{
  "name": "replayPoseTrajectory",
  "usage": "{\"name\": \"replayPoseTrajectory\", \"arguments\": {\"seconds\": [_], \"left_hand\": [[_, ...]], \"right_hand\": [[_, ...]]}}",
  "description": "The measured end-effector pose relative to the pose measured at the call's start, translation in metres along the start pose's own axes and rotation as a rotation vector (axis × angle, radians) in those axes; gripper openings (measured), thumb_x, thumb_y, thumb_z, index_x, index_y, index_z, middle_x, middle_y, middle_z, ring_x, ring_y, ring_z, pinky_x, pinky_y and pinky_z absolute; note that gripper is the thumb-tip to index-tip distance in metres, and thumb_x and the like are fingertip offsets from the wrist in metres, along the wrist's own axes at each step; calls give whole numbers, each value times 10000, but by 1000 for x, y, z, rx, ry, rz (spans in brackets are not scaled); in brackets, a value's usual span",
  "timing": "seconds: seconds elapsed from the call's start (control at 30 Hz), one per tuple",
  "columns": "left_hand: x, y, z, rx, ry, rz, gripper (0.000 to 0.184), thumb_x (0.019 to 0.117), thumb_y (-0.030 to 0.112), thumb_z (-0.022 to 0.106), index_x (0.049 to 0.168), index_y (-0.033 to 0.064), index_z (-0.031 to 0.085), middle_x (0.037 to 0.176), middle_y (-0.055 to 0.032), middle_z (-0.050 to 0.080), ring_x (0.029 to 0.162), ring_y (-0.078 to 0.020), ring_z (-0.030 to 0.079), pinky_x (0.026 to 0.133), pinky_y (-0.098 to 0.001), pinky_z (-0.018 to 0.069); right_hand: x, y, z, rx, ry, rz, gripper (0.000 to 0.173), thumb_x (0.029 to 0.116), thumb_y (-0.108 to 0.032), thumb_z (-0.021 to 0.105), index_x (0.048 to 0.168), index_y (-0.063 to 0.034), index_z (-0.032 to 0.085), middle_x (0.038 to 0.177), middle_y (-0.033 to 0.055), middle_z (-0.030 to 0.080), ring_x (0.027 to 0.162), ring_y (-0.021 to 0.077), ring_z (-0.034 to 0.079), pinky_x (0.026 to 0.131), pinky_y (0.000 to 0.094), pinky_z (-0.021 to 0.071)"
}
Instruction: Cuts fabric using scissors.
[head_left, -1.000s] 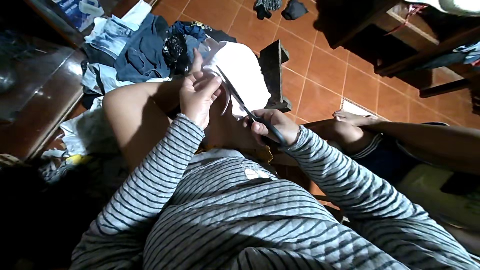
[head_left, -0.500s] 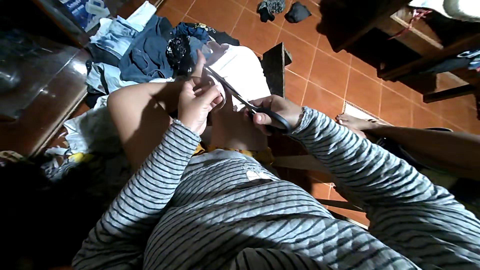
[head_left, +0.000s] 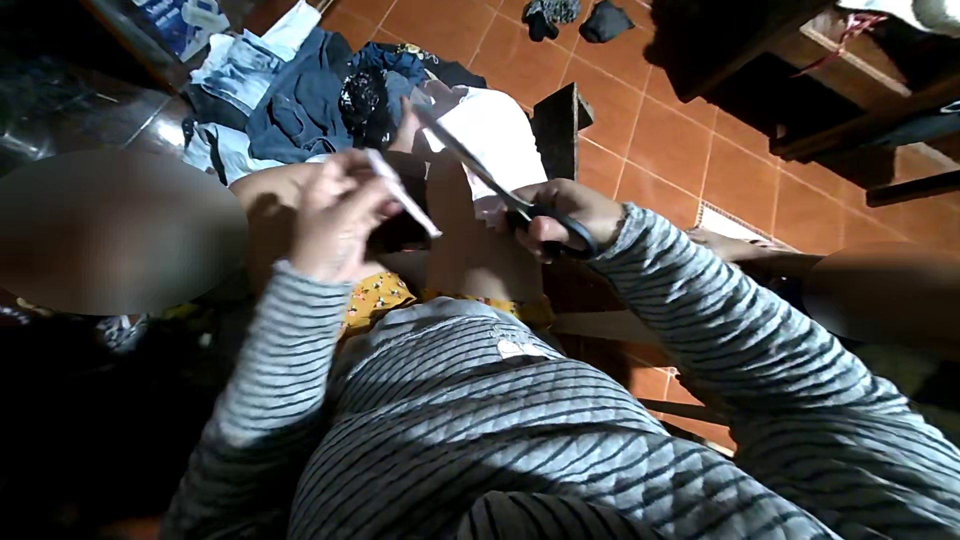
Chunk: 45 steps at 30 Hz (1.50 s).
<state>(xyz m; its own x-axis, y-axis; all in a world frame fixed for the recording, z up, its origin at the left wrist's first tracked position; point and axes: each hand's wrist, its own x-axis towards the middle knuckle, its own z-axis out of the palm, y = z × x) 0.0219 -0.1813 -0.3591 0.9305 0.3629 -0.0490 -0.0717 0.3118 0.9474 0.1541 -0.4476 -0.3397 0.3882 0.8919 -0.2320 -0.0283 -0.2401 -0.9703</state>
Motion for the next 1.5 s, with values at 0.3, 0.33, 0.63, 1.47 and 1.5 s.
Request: {"name": "replayPoseTrajectory", "arguments": {"seconds": [0.3,0.33,0.63,1.47,1.5], "left_hand": [[-31,35,-161,997,1015,332,504,976,220,683,1289,-157,564,1264,-284,621,1144,-242,633,996,-320,516],[-32,28,-146,1013,793,438,548,995,196,645,1366,-174,485,1369,-320,557,1251,-297,585,1062,-354,486],[57,-61,56,1064,-698,1059,274,855,51,664,1078,161,778,1331,-101,680,1338,-402,541,1157,-569,366],[137,84,134,618,-246,448,137,1051,177,555,970,104,638,810,85,635,740,3,619,722,-214,540],[132,83,139,607,-263,449,126,1049,165,554,972,101,630,809,79,636,734,-1,623,717,-216,546]], "right_hand": [[-55,18,9,-37,686,-161,404,808,-300,822,1122,-131,632,773,-98,665,564,23,610,513,197,547],[-55,21,13,-31,735,-165,388,812,-253,818,1128,-123,634,789,-94,671,574,25,617,520,200,556],[-51,44,25,48,940,-233,457,775,-109,810,1172,-88,585,870,-61,684,699,58,674,646,260,612],[49,-12,-51,-130,1078,-291,783,729,-249,911,1339,13,495,977,129,688,827,196,688,786,409,590],[57,-18,-40,-143,1099,-280,822,705,-274,927,1346,7,496,1009,143,692,863,222,693,809,439,586]]}}
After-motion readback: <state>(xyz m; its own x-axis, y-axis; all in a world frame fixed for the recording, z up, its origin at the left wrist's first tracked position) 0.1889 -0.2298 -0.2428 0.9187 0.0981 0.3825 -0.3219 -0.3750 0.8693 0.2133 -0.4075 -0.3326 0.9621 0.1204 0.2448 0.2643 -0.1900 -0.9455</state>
